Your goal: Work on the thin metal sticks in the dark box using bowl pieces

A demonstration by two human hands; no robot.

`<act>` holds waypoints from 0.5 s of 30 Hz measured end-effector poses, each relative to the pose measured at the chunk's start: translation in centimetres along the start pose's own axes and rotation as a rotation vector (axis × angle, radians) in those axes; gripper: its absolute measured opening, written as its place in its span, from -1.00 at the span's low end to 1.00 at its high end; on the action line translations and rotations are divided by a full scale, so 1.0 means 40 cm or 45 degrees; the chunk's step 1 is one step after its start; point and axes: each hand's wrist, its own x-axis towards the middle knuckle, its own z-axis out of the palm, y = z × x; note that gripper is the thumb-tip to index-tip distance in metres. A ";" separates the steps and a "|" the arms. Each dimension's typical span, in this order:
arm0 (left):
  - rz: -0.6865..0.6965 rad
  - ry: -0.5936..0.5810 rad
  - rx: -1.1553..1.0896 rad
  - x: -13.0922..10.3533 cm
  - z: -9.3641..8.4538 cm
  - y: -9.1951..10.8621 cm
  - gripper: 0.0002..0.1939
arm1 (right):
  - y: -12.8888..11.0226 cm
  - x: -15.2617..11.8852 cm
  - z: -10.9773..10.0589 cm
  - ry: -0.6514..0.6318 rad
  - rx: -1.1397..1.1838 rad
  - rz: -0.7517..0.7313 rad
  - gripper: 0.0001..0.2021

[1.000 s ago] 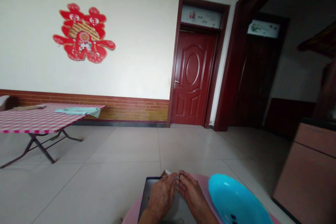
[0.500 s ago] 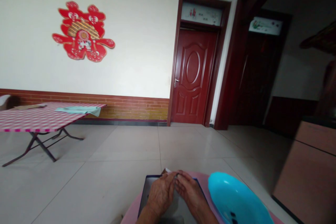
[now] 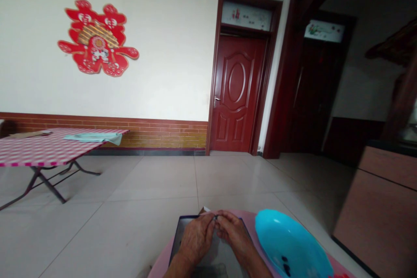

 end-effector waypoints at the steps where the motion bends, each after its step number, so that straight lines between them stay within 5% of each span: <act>1: 0.004 -0.005 0.007 -0.001 0.002 -0.002 -0.64 | 0.000 -0.003 0.004 0.003 -0.025 -0.014 -0.78; 9: -0.002 0.014 0.133 -0.009 0.041 -0.053 -0.60 | -0.010 0.041 -0.004 0.416 -0.410 -0.042 -0.74; 15: -0.015 -0.044 0.177 -0.007 0.033 -0.048 -0.58 | -0.126 0.041 -0.187 0.531 -0.911 -0.039 -0.90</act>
